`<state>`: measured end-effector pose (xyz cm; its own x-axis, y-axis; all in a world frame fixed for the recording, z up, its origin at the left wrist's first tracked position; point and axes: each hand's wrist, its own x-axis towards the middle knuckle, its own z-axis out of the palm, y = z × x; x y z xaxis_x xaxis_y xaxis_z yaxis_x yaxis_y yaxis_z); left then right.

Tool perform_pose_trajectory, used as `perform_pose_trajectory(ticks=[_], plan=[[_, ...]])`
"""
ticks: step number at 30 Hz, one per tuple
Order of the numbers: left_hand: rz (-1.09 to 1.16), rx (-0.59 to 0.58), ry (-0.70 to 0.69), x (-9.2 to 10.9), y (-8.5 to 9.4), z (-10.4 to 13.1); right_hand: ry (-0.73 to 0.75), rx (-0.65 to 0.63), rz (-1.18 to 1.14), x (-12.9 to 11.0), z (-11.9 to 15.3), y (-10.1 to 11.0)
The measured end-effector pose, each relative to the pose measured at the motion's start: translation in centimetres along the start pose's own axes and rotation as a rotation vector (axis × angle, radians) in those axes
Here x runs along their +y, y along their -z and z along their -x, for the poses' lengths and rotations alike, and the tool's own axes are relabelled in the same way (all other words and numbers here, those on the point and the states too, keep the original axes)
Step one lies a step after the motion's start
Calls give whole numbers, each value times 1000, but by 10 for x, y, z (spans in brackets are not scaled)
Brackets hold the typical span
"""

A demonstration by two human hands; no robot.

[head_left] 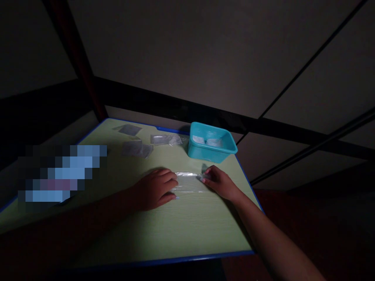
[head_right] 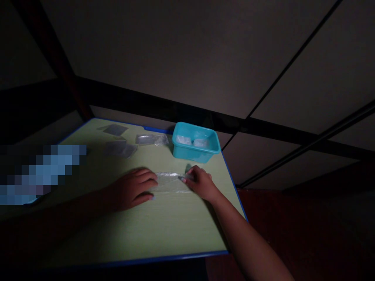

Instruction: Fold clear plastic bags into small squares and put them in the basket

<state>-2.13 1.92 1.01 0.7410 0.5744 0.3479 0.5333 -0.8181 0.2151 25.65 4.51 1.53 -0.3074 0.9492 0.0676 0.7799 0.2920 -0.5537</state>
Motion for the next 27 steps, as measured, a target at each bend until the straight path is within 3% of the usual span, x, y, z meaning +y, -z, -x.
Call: perform_pose_trajectory(ticks=[6, 12, 18, 27], plan=[[2, -3, -2, -1, -1, 1, -89, -24, -58, -3, 3, 1], [71, -6, 8, -3, -1, 1, -124, -151, -184, -1, 6, 7], [134, 10, -19, -5, -1, 0, -108, -138, -158, 3, 6, 1], [162, 4, -9, -7, -3, 2, -174, -77, -597, -9, 2, 9]])
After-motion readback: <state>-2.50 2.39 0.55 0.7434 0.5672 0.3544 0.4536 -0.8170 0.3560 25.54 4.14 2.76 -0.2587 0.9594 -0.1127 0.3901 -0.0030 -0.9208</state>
